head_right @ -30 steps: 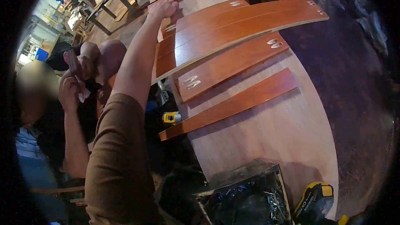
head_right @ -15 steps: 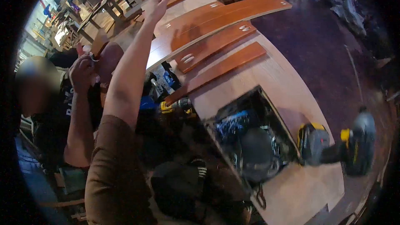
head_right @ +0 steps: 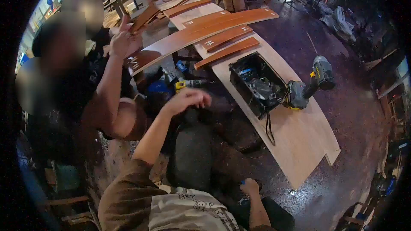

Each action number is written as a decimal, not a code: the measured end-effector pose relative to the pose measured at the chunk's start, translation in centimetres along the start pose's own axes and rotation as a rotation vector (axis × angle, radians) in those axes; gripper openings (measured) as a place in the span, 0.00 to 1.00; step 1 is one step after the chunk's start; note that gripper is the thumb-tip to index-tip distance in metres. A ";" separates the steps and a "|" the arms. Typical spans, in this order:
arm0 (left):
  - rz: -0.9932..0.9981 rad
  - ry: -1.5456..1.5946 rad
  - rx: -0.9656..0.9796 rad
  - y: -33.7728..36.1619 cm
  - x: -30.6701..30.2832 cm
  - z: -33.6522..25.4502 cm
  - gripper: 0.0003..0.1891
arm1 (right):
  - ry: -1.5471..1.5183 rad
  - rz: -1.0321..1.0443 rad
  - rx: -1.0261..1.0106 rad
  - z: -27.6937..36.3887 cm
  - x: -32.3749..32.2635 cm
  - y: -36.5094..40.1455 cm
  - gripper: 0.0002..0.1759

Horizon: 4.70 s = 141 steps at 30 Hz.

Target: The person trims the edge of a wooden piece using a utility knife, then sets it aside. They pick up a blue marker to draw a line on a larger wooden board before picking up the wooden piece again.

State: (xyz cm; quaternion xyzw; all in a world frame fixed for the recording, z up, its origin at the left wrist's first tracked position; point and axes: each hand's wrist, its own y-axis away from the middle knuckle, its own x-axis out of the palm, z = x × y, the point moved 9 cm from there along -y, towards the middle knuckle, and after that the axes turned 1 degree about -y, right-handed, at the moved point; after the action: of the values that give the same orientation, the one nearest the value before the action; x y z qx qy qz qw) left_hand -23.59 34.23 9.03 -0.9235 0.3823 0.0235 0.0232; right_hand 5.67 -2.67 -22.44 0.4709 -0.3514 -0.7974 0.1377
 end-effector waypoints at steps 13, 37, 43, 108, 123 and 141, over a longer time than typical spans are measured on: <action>-0.221 0.782 -0.500 9.4 3.4 21.8 0.31 | 0.052 -0.134 -0.015 -2.4 0.8 0.3 0.23; -0.383 0.746 -0.525 12.4 4.8 19.7 0.33 | 0.252 -0.153 -0.119 10.3 -13.5 12.6 0.24; 0.108 0.180 -0.057 1.3 5.4 5.9 0.26 | 0.328 -0.222 -0.119 7.9 -14.1 9.0 0.24; 0.134 0.626 0.985 13.8 24.7 -31.2 0.28 | 0.154 -0.128 -0.233 5.1 -9.7 6.0 0.21; 0.154 0.561 0.652 13.3 26.2 -31.7 0.13 | 0.146 -0.132 -0.246 5.3 -9.6 5.7 0.17; 0.826 0.918 0.736 12.5 28.0 -29.7 0.26 | 0.166 -0.181 -0.245 5.4 -10.0 6.0 0.20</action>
State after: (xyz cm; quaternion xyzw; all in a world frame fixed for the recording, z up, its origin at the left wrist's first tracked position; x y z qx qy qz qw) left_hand -11.85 3.86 36.66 -0.5526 0.6546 -0.4908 0.1590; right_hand 5.58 0.85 -10.11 0.5445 -0.1952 -0.8018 0.1501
